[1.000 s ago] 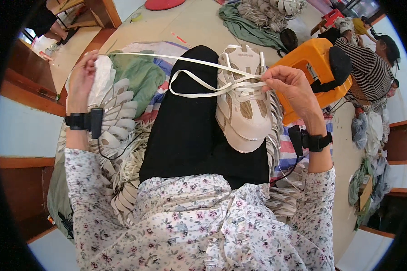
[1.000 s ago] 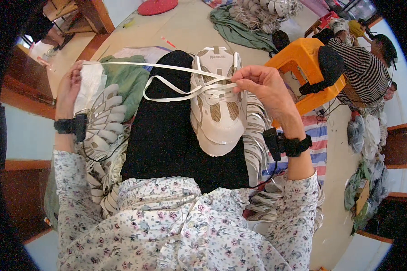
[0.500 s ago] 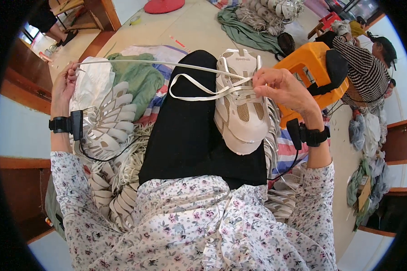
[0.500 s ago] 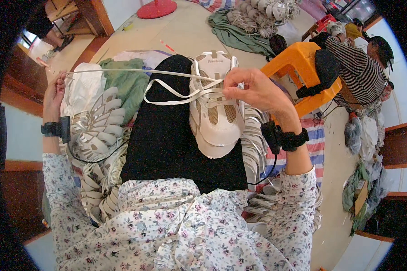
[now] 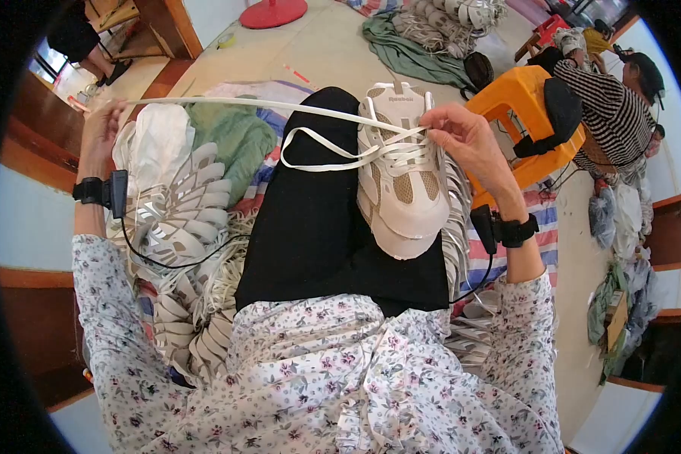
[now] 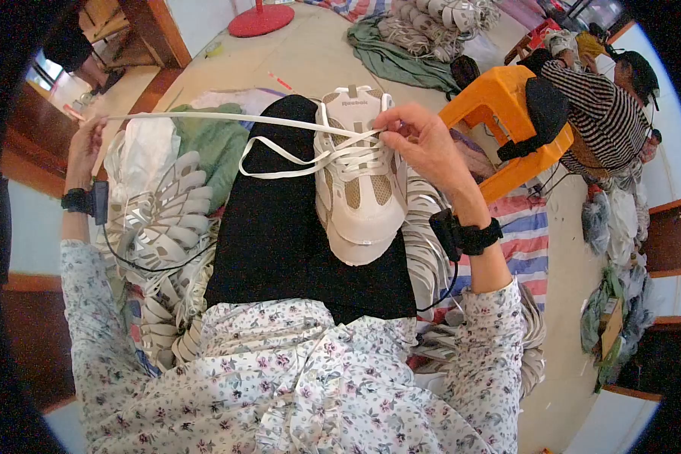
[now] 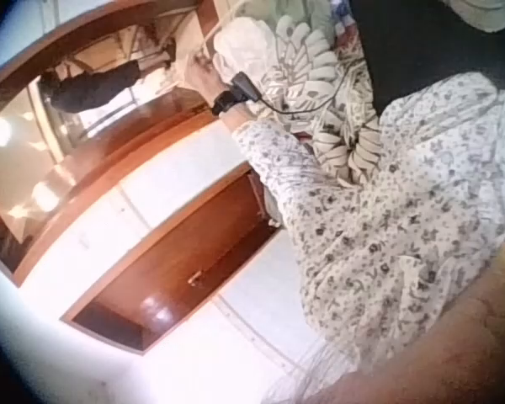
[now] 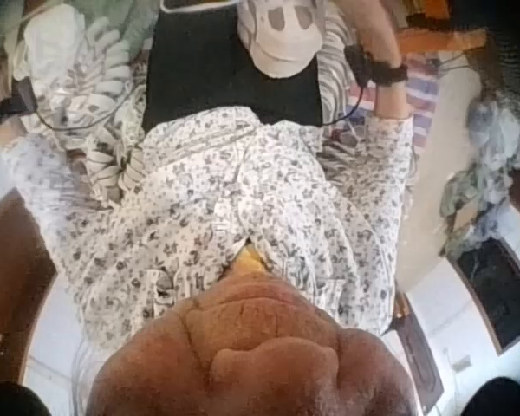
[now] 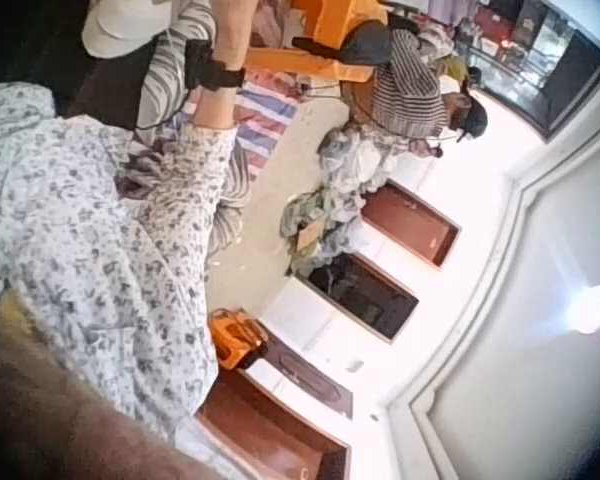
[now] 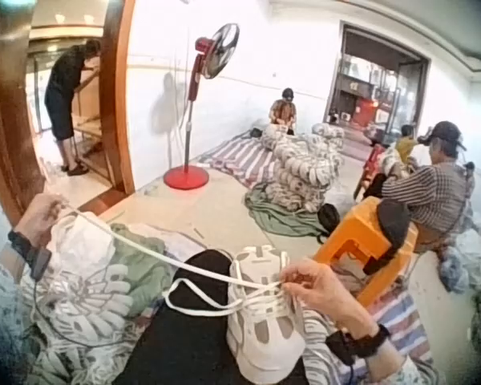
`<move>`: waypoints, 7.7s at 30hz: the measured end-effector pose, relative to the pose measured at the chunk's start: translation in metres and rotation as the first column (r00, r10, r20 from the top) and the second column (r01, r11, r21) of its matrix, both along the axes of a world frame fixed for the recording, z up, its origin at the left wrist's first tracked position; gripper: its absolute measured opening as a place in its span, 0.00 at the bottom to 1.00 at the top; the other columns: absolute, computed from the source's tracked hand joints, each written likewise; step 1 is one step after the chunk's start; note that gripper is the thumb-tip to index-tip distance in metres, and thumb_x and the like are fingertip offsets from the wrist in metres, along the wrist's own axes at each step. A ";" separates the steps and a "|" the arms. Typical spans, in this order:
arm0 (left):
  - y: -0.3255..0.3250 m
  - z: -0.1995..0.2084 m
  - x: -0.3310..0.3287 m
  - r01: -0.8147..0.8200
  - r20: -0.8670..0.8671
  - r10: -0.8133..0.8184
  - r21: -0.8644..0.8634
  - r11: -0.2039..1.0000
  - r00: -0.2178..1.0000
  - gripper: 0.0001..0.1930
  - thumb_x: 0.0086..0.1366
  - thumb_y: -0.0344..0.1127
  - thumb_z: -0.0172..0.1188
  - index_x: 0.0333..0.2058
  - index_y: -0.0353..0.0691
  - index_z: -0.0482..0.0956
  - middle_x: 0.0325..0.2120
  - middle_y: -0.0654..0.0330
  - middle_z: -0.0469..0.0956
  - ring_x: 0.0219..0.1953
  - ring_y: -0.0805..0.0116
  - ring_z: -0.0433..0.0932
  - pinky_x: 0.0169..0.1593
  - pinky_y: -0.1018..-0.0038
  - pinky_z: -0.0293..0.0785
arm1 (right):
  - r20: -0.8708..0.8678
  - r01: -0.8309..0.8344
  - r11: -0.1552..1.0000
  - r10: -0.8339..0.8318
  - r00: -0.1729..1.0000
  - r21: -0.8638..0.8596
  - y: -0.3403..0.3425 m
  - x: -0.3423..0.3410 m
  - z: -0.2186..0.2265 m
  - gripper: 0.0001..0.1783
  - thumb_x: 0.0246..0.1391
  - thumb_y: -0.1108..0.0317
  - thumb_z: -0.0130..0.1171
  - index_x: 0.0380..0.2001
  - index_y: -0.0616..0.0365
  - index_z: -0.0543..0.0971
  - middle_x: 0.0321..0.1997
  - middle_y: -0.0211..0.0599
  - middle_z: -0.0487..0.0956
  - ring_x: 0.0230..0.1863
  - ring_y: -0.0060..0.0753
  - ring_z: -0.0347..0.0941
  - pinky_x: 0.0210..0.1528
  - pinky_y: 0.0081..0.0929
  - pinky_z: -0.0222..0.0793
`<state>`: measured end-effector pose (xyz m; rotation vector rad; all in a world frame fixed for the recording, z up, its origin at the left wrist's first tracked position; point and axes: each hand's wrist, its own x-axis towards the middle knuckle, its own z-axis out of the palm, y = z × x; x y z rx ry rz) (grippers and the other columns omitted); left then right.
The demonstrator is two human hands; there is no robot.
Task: Lace a white sneaker.
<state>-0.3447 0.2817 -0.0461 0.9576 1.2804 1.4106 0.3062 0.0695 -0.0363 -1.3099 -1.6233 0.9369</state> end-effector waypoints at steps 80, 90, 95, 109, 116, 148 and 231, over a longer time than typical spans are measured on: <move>-0.143 -0.020 0.351 0.606 -0.680 -0.399 0.084 0.791 0.615 0.11 0.64 0.34 0.59 0.26 0.32 0.80 0.15 0.68 0.70 0.18 0.82 0.66 0.22 0.79 0.62 | -0.133 0.266 0.964 -0.265 0.955 -0.007 -0.021 -0.023 -0.003 0.07 0.49 0.77 0.61 0.34 0.62 0.79 0.22 0.24 0.72 0.24 0.16 0.66 0.28 0.18 0.64; -0.137 -0.009 0.352 0.727 -0.502 -0.640 -0.032 0.686 0.582 0.14 0.66 0.39 0.59 0.25 0.35 0.81 0.15 0.68 0.72 0.17 0.82 0.68 0.21 0.83 0.63 | 0.520 -0.029 0.899 -0.226 0.824 0.436 -0.002 -0.021 0.003 0.04 0.55 0.77 0.53 0.35 0.62 0.74 0.26 0.48 0.75 0.29 0.50 0.74 0.32 0.41 0.67; -0.135 0.003 0.343 0.743 -0.406 -0.690 -0.041 0.668 0.599 0.14 0.68 0.40 0.58 0.25 0.38 0.80 0.17 0.70 0.73 0.17 0.85 0.67 0.22 0.85 0.62 | 0.496 -0.032 0.792 -0.350 0.795 0.610 -0.004 -0.018 0.022 0.03 0.55 0.76 0.53 0.34 0.61 0.72 0.31 0.45 0.75 0.30 0.53 0.72 0.33 0.41 0.68; -0.173 0.039 0.340 0.793 -0.374 -0.722 0.065 0.606 0.582 0.12 0.67 0.36 0.58 0.27 0.36 0.81 0.16 0.69 0.73 0.17 0.83 0.68 0.22 0.85 0.62 | 0.490 -0.072 0.899 -0.167 0.855 0.433 -0.023 -0.034 0.014 0.05 0.50 0.80 0.54 0.32 0.63 0.69 0.34 0.48 0.73 0.35 0.53 0.72 0.35 0.40 0.68; -0.146 -0.005 0.259 0.604 0.503 -0.550 0.068 0.794 0.667 0.04 0.64 0.27 0.56 0.29 0.38 0.75 0.27 0.66 0.73 0.25 0.80 0.70 0.26 0.87 0.64 | 0.460 -0.143 0.914 -0.052 0.887 0.381 -0.031 0.010 0.026 0.04 0.50 0.75 0.58 0.29 0.65 0.78 0.27 0.48 0.75 0.31 0.55 0.73 0.34 0.43 0.69; -0.159 0.078 0.174 0.493 -0.496 -0.160 0.670 0.555 0.854 0.16 0.66 0.29 0.57 0.50 0.29 0.74 0.55 0.52 0.73 0.55 0.69 0.74 0.62 0.74 0.65 | -0.791 0.822 0.543 -0.574 0.212 -0.174 -0.348 0.455 -0.082 0.04 0.64 0.75 0.50 0.40 0.63 0.73 0.24 0.29 0.69 0.21 0.22 0.61 0.23 0.19 0.62; -0.150 -0.038 0.407 0.673 -0.578 -0.467 0.206 0.710 0.669 0.12 0.58 0.35 0.57 0.22 0.34 0.82 0.14 0.54 0.79 0.20 0.61 0.82 0.31 0.67 0.78 | 0.974 0.154 0.984 -0.114 0.194 0.085 0.039 -0.039 0.010 0.08 0.47 0.69 0.57 0.30 0.61 0.80 0.32 0.51 0.81 0.33 0.57 0.81 0.32 0.47 0.77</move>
